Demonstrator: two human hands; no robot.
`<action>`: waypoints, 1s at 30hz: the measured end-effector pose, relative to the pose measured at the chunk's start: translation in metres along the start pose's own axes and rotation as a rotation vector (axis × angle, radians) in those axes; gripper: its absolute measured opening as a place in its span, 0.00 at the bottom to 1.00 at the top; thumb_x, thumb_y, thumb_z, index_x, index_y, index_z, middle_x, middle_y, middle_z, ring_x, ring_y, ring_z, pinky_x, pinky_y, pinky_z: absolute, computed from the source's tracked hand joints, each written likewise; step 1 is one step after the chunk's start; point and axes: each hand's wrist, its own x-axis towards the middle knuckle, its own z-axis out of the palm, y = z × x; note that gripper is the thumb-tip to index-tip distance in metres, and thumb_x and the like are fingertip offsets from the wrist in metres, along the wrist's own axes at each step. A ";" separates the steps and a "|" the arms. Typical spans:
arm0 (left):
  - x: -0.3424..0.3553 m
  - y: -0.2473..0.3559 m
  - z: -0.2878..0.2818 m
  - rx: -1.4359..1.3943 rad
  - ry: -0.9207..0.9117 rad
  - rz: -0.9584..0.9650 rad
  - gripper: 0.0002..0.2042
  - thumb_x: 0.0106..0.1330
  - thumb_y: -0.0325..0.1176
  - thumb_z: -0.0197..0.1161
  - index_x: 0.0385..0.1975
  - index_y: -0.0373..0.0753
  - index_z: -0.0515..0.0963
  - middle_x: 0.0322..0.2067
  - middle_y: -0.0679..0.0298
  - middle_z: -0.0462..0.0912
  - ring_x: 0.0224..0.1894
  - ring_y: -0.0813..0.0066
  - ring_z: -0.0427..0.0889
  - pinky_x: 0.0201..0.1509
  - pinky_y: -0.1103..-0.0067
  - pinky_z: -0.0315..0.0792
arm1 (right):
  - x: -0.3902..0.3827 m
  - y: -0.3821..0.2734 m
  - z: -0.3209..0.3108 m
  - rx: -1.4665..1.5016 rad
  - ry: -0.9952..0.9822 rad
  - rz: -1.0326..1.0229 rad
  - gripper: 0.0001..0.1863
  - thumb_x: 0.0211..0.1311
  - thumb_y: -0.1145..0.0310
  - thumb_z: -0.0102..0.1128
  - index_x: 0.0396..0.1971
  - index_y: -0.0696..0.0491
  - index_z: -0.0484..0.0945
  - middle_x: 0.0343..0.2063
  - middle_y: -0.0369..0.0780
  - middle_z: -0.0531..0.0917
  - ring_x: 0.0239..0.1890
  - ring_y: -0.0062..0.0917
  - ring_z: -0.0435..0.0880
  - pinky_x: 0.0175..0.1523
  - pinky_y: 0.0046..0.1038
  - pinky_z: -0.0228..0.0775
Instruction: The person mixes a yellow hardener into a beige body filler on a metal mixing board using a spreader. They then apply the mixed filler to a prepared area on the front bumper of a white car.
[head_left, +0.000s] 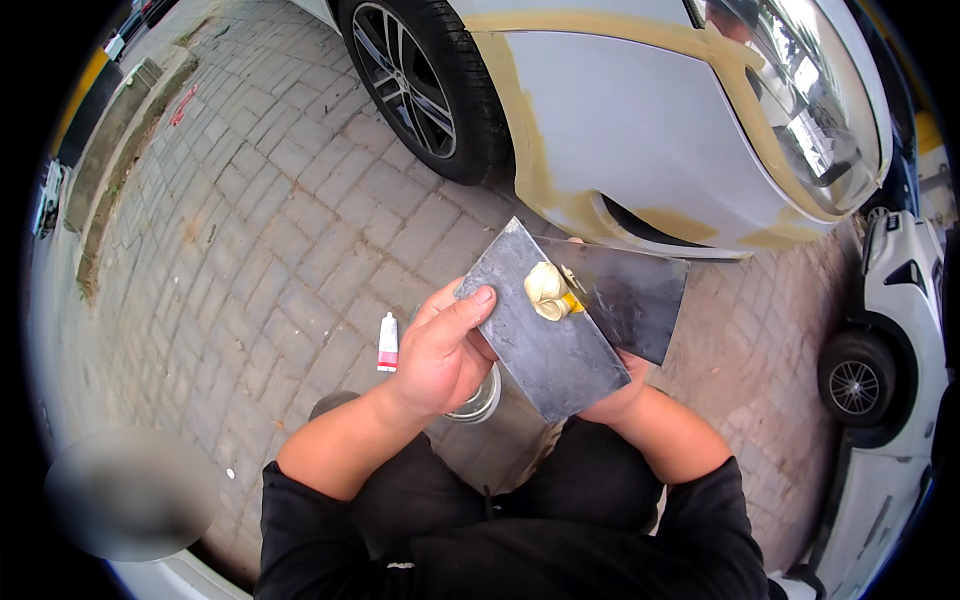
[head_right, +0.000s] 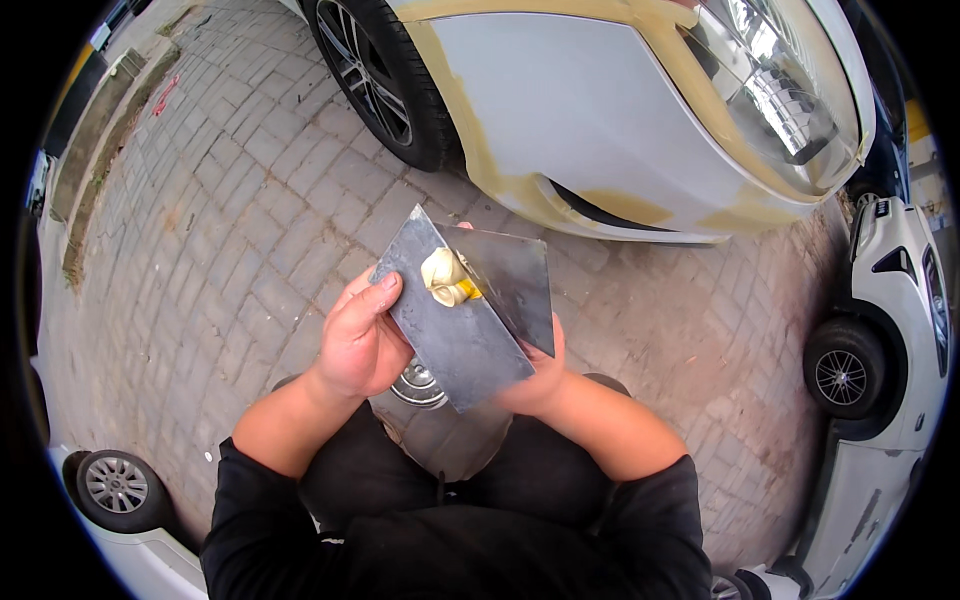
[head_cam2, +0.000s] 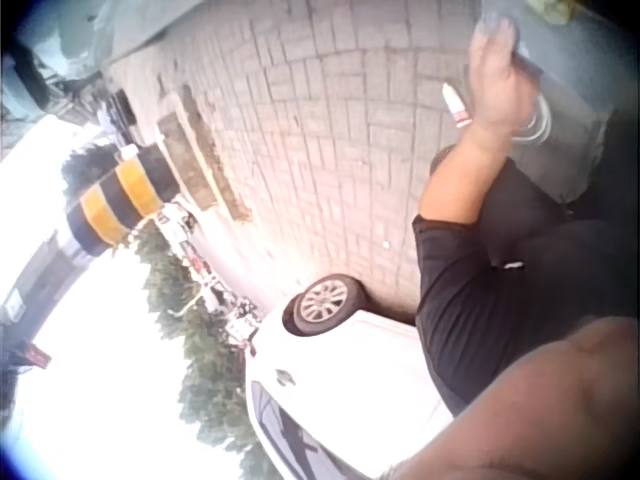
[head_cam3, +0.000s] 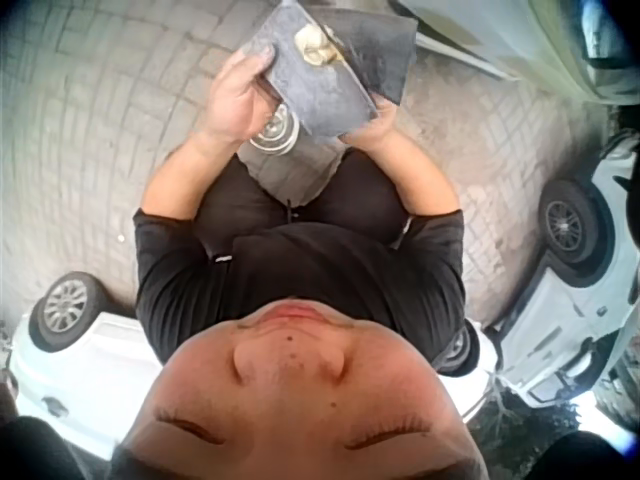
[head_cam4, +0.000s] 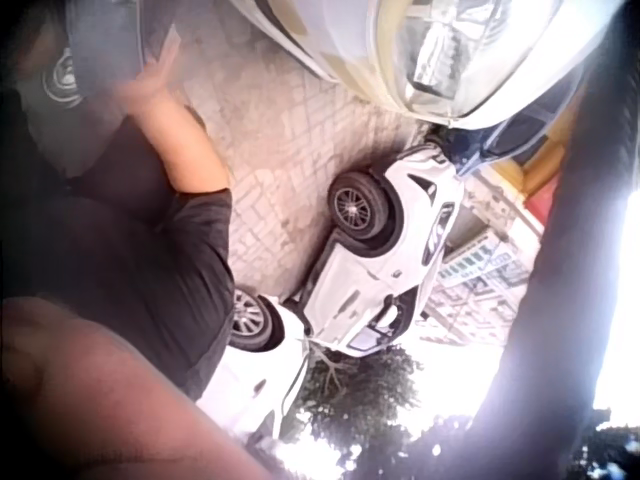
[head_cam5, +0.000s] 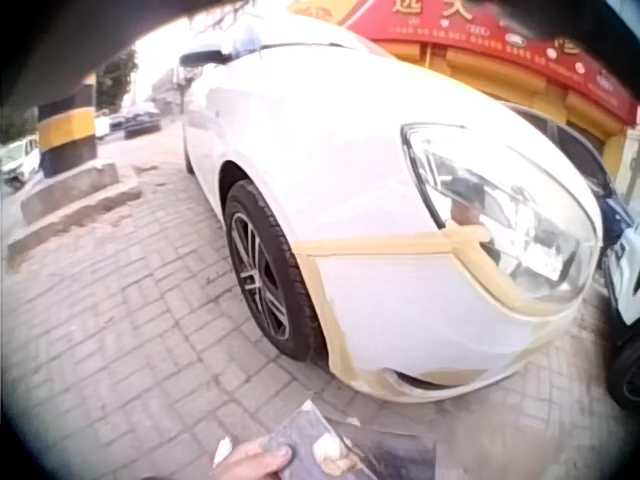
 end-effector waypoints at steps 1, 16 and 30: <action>0.000 0.000 0.002 0.033 -0.022 0.007 0.21 0.75 0.36 0.48 0.61 0.28 0.66 0.57 0.53 0.76 0.58 0.64 0.77 0.63 0.67 0.70 | -0.001 0.001 -0.001 -0.116 -0.028 -0.016 0.28 0.62 0.76 0.63 0.63 0.63 0.67 0.62 0.50 0.73 0.61 0.33 0.76 0.64 0.31 0.67; 0.001 -0.001 -0.003 -0.080 -0.016 0.056 0.18 0.74 0.33 0.48 0.56 0.27 0.70 0.53 0.52 0.79 0.56 0.63 0.79 0.62 0.68 0.70 | -0.006 0.000 -0.005 -0.059 0.046 0.146 0.31 0.62 0.82 0.59 0.66 0.59 0.64 0.65 0.46 0.69 0.63 0.34 0.72 0.63 0.35 0.70; 0.002 0.012 -0.004 -0.014 -0.116 0.138 0.20 0.73 0.36 0.46 0.57 0.27 0.69 0.54 0.51 0.78 0.57 0.61 0.78 0.63 0.66 0.70 | -0.001 0.001 -0.001 0.184 0.036 0.400 0.29 0.64 0.77 0.60 0.65 0.60 0.65 0.57 0.46 0.76 0.56 0.27 0.77 0.59 0.26 0.68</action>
